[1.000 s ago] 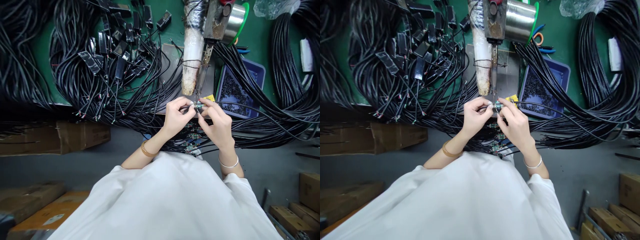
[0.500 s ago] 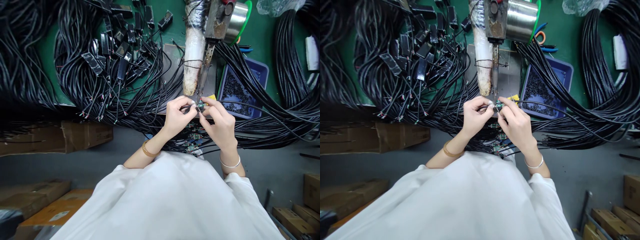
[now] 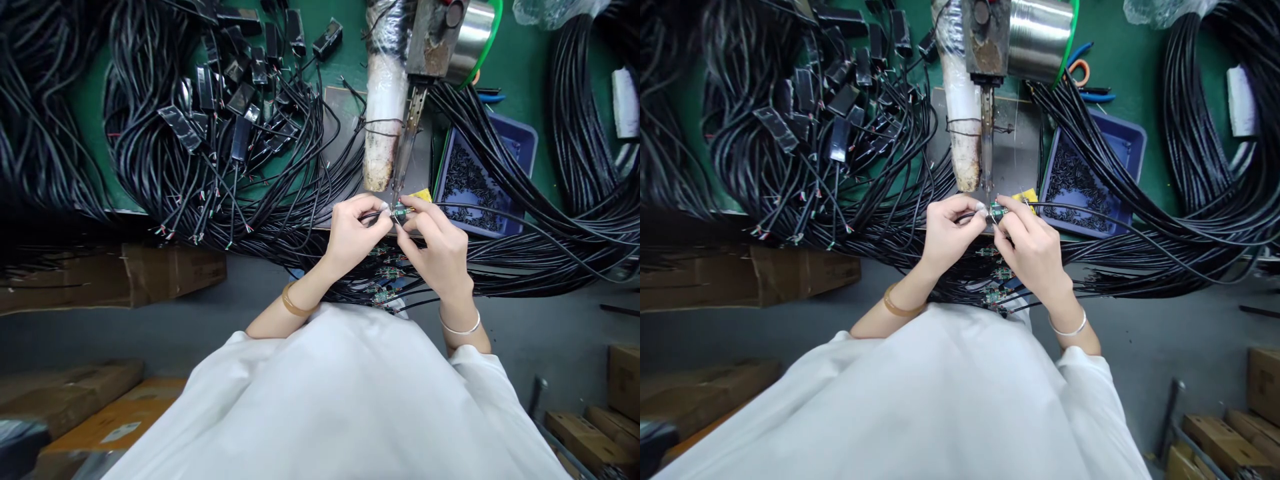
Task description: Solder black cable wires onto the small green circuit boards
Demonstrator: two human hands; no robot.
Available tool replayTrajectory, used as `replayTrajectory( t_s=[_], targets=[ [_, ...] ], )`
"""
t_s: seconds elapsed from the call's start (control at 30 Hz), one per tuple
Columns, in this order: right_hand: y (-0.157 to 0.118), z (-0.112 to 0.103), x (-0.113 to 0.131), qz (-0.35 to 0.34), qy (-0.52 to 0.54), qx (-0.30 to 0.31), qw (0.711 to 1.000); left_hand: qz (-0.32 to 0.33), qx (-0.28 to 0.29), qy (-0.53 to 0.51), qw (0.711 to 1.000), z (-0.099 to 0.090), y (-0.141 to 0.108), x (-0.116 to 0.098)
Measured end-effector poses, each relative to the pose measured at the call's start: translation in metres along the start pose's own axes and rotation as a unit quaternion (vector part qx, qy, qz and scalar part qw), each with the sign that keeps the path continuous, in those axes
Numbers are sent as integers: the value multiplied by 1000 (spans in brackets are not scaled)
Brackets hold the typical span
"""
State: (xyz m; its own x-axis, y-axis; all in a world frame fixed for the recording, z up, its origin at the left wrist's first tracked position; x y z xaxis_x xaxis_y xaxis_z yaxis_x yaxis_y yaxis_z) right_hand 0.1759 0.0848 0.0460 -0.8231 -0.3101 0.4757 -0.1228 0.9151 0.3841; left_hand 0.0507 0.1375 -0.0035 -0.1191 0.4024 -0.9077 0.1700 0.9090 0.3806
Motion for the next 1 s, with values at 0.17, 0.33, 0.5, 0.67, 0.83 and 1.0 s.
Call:
replayTrajectory(
  t_s=[0.17,0.33,0.5,0.67,0.83,1.0],
  targets=[
    [1,-1,2,-3,-5,-5,1000,-3,-10,-10,1000,-1,0,0],
    [2,-3,5,-9,-10,-14,1000,7,-16,-7,1000,-3,1,-3],
    [0,-1,6,-14,-17,-3,1000,-6,-3,-10,1000,-3,0,-3],
    [-1,2,1,4,-13,1,1000,-23,3,-5,1000,-2,-2,0],
    [-1,1,-1,14,-9,-7,1000,-47,5,-20,999,1,-1,3],
    [1,-2,2,10,-8,-18,1000,-61,2,-38,997,0,1,0]
  ],
)
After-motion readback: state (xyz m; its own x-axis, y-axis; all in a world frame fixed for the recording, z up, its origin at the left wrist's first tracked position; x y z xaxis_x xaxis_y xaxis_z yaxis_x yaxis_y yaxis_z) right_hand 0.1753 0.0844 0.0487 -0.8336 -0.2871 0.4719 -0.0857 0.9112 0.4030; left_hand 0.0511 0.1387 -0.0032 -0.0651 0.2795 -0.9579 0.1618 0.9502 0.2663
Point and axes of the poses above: each hand's wrist, its own y-axis towards the middle knuckle, its own z-axis out of the palm, x = y × z, the point moved 8 cm from there along y, towards the middle knuckle, and after that the axes turned 10 degrees about z, right-handed, at the moved point
